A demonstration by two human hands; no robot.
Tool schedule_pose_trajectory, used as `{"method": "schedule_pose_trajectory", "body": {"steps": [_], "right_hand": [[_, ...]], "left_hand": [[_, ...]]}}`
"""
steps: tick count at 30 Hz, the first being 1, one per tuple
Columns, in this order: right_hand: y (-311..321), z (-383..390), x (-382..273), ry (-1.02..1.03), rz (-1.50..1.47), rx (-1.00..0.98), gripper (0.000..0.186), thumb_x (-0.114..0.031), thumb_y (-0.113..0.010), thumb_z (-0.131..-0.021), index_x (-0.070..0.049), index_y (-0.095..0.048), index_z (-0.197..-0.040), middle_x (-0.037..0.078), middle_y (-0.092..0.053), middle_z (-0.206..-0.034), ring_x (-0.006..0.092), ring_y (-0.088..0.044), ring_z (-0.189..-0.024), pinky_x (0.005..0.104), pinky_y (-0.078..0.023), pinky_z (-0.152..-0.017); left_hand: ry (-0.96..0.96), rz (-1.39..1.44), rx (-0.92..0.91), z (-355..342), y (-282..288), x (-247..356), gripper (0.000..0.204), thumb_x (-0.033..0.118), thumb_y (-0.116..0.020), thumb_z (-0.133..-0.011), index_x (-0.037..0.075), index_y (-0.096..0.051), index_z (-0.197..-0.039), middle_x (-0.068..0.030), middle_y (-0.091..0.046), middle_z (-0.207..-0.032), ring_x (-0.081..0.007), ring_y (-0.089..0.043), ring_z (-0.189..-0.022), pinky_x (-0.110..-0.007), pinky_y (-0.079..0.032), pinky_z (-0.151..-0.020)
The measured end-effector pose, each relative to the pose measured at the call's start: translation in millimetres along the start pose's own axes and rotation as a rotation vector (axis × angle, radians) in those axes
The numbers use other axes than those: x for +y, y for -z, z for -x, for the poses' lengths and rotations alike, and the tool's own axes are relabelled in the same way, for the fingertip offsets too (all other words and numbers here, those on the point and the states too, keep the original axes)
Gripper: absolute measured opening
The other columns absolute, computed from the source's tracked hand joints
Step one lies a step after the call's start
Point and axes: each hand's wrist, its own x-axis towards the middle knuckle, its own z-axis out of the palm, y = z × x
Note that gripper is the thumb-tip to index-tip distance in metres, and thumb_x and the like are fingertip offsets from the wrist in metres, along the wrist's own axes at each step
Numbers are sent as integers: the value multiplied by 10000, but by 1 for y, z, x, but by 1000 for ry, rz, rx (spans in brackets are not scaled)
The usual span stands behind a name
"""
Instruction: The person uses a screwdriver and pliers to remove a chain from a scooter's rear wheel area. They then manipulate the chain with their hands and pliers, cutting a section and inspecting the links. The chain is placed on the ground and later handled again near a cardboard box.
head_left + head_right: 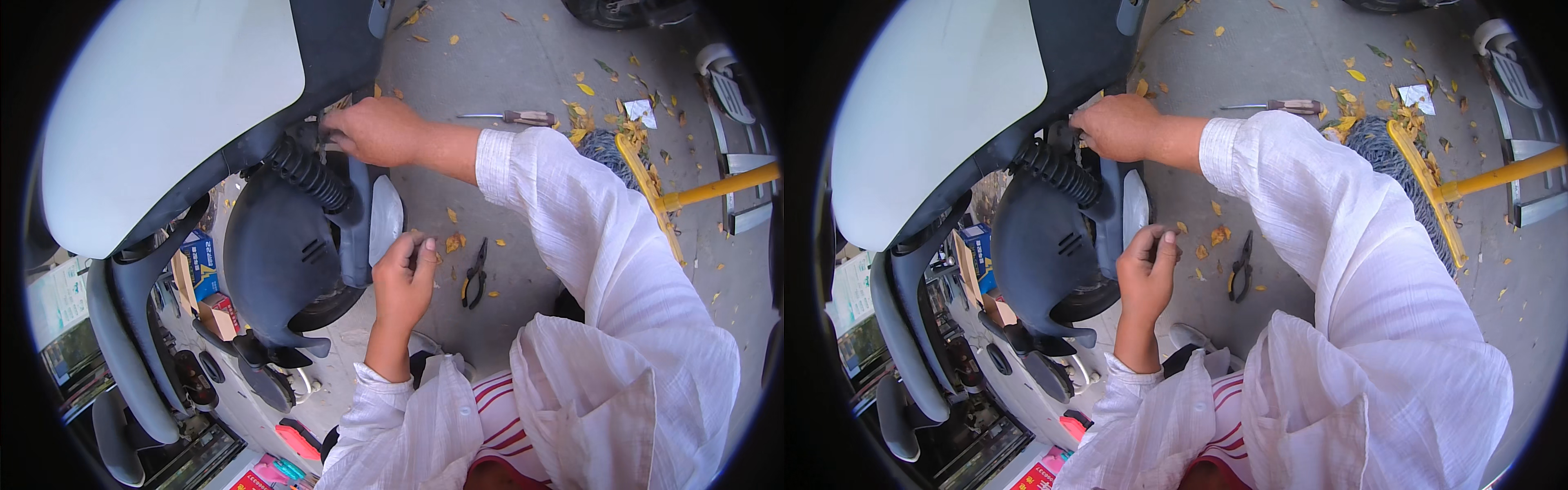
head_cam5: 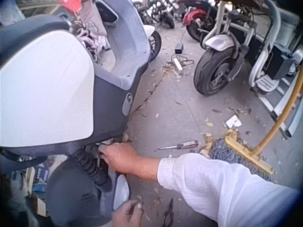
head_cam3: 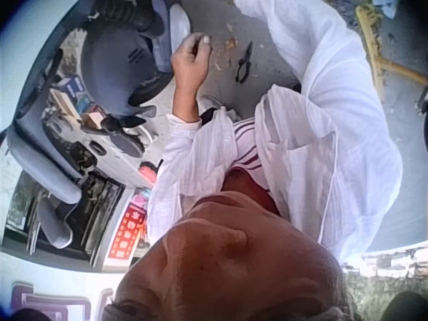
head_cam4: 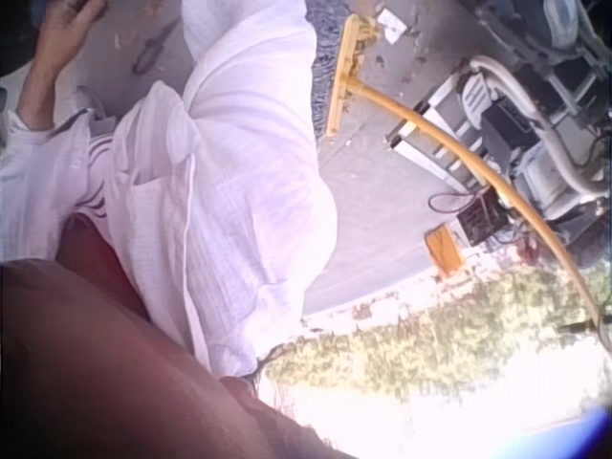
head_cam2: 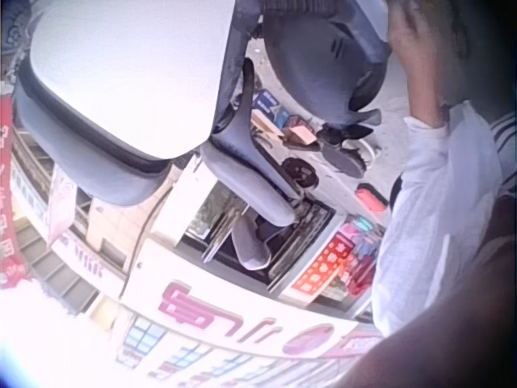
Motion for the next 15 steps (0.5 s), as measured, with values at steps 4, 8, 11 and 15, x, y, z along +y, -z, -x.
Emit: {"method": "schedule_pose_trajectory", "body": {"steps": [4, 8, 11, 15], "right_hand": [[-16, -21, 11, 124, 336, 1, 191, -160, -590, -789, -126, -676, -955, 112, -692, -785, 305, -682, -743, 434, -539, -613], [-15, -33, 2, 118, 410, -133, 165, -138, -597, -757, -152, -695, -889, 104, -697, -801, 285, -690, -753, 414, -547, -619], [-13, -35, 0, 105, 422, -150, 153, -134, -591, -764, -167, -699, -868, 95, -701, -826, 281, -690, -777, 406, -548, -624], [-11, -36, 0, 104, 417, -174, 177, -126, -578, -777, -183, -695, -897, 78, -701, -843, 283, -688, -803, 401, -550, -643]], "left_hand": [[-245, -72, 329, -10, 39, 21, 149, 96, -561, -943, -37, -626, -949, -29, -606, -761, -67, -553, -690, -201, -440, -635], [-319, -215, 501, -16, 64, 11, 148, 83, -559, -940, -46, -630, -945, -61, -634, -824, -75, -566, -710, -212, -458, -663], [-393, -331, 643, -23, 71, 4, 119, 70, -576, -900, -25, -646, -914, -89, -656, -867, -166, -597, -796, -283, -469, -736], [-518, -557, 727, -33, 87, 6, 84, 50, -594, -834, 19, -664, -870, -96, -664, -864, -265, -599, -853, -361, -435, -832]]}}
